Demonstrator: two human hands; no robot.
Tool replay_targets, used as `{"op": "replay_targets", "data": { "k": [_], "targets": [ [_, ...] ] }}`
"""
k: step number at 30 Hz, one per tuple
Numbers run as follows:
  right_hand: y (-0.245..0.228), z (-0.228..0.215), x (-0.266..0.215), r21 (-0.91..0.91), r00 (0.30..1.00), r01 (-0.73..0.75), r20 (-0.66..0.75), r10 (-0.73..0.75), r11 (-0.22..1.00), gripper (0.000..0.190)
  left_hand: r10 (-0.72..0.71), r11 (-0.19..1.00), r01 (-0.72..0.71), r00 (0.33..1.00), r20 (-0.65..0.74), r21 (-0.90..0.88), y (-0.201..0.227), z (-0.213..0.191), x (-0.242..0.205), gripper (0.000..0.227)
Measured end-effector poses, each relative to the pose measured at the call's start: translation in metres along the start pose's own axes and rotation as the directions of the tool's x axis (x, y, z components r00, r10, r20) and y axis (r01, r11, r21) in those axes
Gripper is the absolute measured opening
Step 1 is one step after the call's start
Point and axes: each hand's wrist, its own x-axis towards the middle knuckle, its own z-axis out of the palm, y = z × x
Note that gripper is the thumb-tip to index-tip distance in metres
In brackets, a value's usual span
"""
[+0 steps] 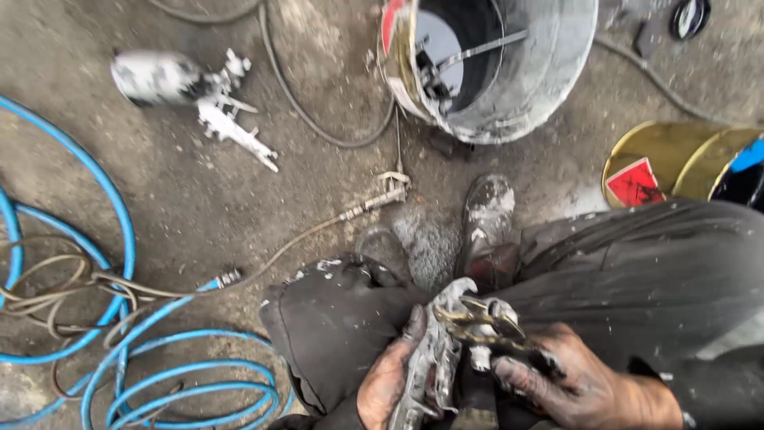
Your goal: The person cleans a disassembled paint sprayer by scrubbing its components with a wire brush and dipping them into a bucket of dark liquid. They repeatedly scrub the brass nozzle and the main body of the sprayer, then rinse the parts in the bucket.
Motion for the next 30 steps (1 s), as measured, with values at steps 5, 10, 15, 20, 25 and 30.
{"op": "replay_targets", "data": {
  "k": [5, 10, 15, 20, 25, 30],
  "targets": [
    [-0.006, -0.003, -0.002, 0.037, 0.997, -0.079, -0.007, 0.08, 0.996, 0.02, 0.031, 0.993, -0.03, 1.0, -0.004, 0.112, 0.005, 0.005, 0.001, 0.049],
    [-0.02, -0.01, 0.008, -0.03, 0.999, -0.021, 0.043, 0.023, 0.999, 0.012, -0.007, 0.998, 0.02, 0.981, 0.196, -0.065, 0.0, -0.014, 0.012, 0.052],
    [-0.027, -0.008, 0.017, -0.107, 0.997, -0.082, 0.006, 0.083, 0.991, 0.014, -0.043, 0.997, 0.047, 0.997, 0.062, -0.058, -0.006, -0.025, 0.01, 0.048],
    [-0.033, -0.002, 0.03, -0.029, 1.0, -0.006, -0.013, 0.005, 1.0, 0.02, -0.025, 1.0, 0.025, 0.993, -0.113, -0.002, -0.001, -0.027, 0.008, 0.044],
    [-0.018, 0.001, 0.033, -0.071, 0.994, -0.009, -0.105, 0.001, 0.997, 0.018, 0.038, 0.996, -0.041, 0.998, -0.042, -0.078, 0.017, 0.012, -0.001, 0.049],
    [0.023, 0.039, 0.048, 0.283, 0.806, 0.507, 0.179, -0.564, 0.814, 0.015, 0.025, 0.99, -0.045, 0.989, -0.147, -0.13, 0.032, -0.039, 0.024, 0.048]
  ]
}}
